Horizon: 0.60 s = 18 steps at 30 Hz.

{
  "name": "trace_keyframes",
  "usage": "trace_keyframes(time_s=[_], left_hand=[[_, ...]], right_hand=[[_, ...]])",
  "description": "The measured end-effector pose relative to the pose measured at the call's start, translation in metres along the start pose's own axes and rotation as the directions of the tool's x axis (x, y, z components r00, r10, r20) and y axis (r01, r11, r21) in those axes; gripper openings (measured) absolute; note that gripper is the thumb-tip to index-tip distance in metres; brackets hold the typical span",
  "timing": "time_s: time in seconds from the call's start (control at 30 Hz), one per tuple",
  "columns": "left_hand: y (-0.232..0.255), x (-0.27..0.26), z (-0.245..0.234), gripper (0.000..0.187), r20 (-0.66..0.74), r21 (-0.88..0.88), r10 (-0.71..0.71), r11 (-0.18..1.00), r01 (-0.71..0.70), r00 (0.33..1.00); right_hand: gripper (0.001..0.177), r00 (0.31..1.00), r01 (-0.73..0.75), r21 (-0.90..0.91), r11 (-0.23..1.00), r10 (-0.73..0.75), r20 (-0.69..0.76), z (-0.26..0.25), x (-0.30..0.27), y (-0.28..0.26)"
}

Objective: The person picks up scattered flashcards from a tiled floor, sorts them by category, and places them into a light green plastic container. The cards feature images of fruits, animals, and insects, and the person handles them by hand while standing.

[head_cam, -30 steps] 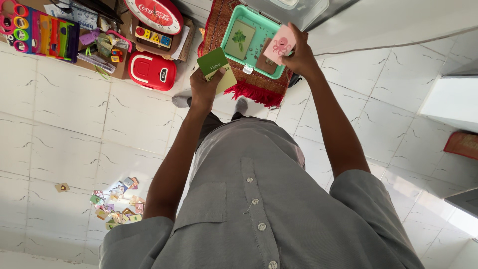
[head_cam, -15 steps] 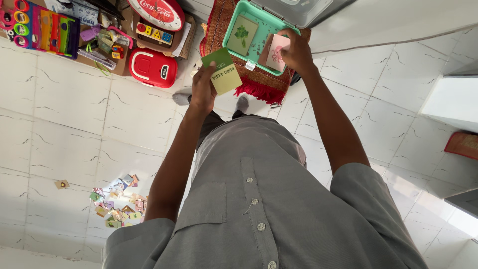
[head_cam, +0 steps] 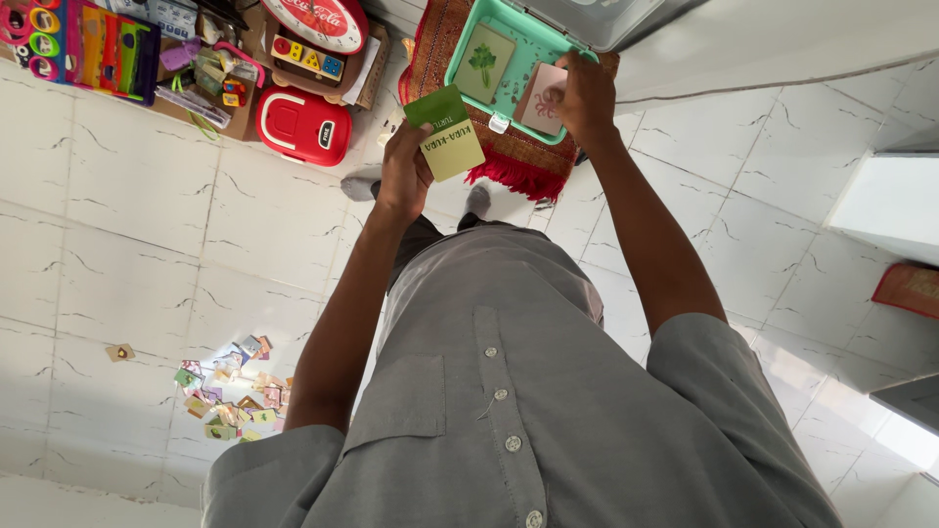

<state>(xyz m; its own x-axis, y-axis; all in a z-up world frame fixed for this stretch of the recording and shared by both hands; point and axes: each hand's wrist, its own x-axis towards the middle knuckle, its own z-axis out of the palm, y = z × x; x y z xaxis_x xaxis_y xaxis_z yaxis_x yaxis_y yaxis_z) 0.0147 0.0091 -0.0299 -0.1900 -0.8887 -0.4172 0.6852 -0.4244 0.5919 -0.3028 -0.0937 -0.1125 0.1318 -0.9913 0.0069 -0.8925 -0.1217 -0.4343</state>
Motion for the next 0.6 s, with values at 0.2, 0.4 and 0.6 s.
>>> trace_keyframes(time_s=[0.2, 0.4, 0.6], left_hand=[[-0.010, 0.002, -0.008, 0.027, -0.077, 0.285, 0.135, 0.953, -0.108, 0.988], [-0.006, -0.003, -0.003, 0.029, -0.078, 0.362, 0.252, 0.909, -0.208, 0.965], [0.001, -0.013, 0.010, 0.035, -0.045, 0.408, 0.275, 0.883, -0.233, 0.961]], right_hand=[[0.045, 0.981, 0.169, -0.211, 0.963, -0.186, -0.061, 0.002, 0.000, 0.010], [0.048, 0.975, 0.178, -0.279, 0.944, -0.207, -0.079, 0.014, 0.000, 0.016], [0.045, 0.972, 0.175, -0.379, 0.909, -0.220, -0.077, 0.027, -0.003, 0.024]])
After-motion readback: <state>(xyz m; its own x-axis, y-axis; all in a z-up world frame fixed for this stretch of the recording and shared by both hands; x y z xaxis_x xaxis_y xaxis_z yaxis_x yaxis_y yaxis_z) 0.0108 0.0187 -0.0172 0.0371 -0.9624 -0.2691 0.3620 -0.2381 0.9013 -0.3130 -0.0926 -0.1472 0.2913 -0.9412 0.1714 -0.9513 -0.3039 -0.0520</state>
